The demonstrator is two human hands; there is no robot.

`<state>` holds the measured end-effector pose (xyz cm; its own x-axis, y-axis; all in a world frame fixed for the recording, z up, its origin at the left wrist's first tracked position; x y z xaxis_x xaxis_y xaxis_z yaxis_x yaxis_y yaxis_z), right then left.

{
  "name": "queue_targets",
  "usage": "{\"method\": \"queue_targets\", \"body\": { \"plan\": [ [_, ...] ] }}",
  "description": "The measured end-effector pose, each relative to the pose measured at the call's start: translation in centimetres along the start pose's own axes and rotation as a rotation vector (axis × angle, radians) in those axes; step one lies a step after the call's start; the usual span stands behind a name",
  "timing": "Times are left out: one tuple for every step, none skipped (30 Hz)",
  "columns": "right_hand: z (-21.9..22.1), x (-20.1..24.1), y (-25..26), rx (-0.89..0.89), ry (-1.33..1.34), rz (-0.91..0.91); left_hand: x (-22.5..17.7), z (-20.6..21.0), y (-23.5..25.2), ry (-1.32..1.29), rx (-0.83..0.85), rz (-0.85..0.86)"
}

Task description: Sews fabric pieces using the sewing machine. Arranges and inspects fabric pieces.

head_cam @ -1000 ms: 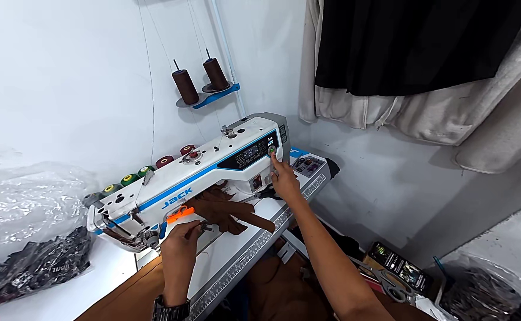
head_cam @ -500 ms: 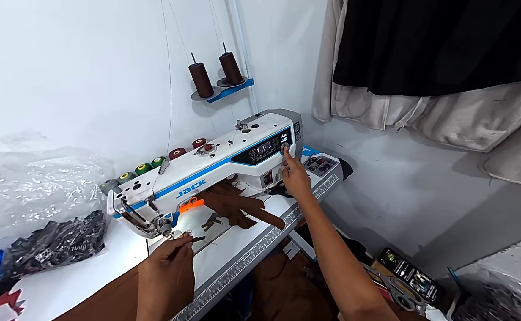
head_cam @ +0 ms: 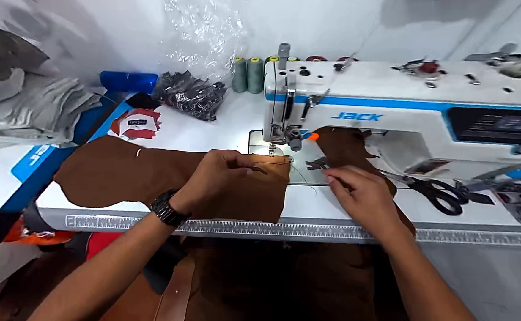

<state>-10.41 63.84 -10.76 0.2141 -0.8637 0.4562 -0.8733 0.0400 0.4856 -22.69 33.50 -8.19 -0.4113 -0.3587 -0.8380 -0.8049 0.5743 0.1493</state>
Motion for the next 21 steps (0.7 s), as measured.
{"method": "queue_targets", "body": {
  "plan": [
    [0.9, 0.3, 1.1, 0.053, -0.014, -0.064, 0.4, 0.0, 0.6, -0.012, 0.025, -0.005],
    [1.7, 0.6, 2.2, 0.097, -0.014, -0.127, 0.8, 0.0, 1.2, -0.022, 0.043, 0.001],
    [2.5, 0.8, 3.5, 0.139, 0.002, -0.179, 1.0, 0.0, 1.8, -0.030, 0.057, 0.007],
    [3.3, 1.0, 4.6, 0.179, 0.032, -0.219, 1.0, 0.1, 2.4, -0.038, 0.066, 0.000],
    [4.2, 1.3, 5.7, 0.219, 0.082, -0.240, 0.8, 0.2, 2.8, -0.061, 0.073, -0.025],
    [5.1, 1.8, 6.4, 0.266, 0.143, -0.231, 0.7, 0.3, 3.3, -0.090, 0.081, -0.050],
    [6.1, 2.2, 7.0, 0.311, 0.202, -0.204, 0.8, 0.5, 3.8, -0.130, 0.089, -0.066],
    [7.0, 2.6, 7.4, 0.348, 0.246, -0.168, 1.1, 0.8, 4.2, -0.177, 0.092, -0.070],
    [7.7, 2.8, 7.6, 0.360, 0.283, -0.143, 1.3, 1.1, 4.5, -0.199, 0.101, -0.058],
    [8.1, 2.8, 7.6, 0.361, 0.297, -0.130, 1.6, 1.3, 4.6, -0.196, 0.110, -0.024],
    [8.2, 2.6, 7.5, 0.368, 0.275, -0.137, 1.9, 1.5, 4.6, -0.162, 0.112, 0.027],
    [7.8, 2.1, 7.5, 0.368, 0.219, -0.163, 2.3, 1.6, 4.6, -0.097, 0.105, 0.107],
    [7.1, 1.3, 7.4, 0.347, 0.141, -0.190, 2.7, 1.5, 4.5, -0.005, 0.097, 0.213],
    [6.2, 0.3, 7.5, 0.318, 0.039, -0.209, 3.0, 1.5, 4.6, 0.090, 0.087, 0.323],
    [5.1, -0.8, 7.6, 0.300, -0.065, -0.218, 3.2, 1.4, 4.6, 0.171, 0.076, 0.419],
    [4.2, -1.9, 7.7, 0.289, -0.165, -0.219, 3.3, 1.4, 4.7, 0.228, 0.068, 0.484],
    [3.7, -3.0, 7.7, 0.270, -0.267, -0.216, 3.3, 1.4, 4.8, 0.262, 0.063, 0.520],
    [3.3, -3.6, 7.7, 0.250, -0.363, -0.206, 3.2, 1.4, 5.0, 0.269, 0.060, 0.539],
    [3.1, -3.7, 7.6, 0.226, -0.451, -0.197, 3.2, 1.4, 5.1, 0.255, 0.056, 0.551],
    [3.0, -3.5, 7.5, 0.198, -0.530, -0.202, 3.2, 1.4, 5.3, 0.225, 0.050, 0.553],
    [2.8, -2.9, 7.3, 0.164, -0.580, -0.225, 3.3, 1.6, 5.4, 0.189, 0.037, 0.546]
  ]
}}
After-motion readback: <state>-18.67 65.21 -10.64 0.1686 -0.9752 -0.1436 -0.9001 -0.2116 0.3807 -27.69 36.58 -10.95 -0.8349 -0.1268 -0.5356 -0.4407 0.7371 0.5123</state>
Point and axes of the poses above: each hand's wrist, its own y-axis towards the middle knuckle, its own z-axis out of the palm, x = y × z, the point moved 3 cm from there along y, towards the middle knuckle, and after that the axes turned 5 degrees about z, right-handed, at the moved point
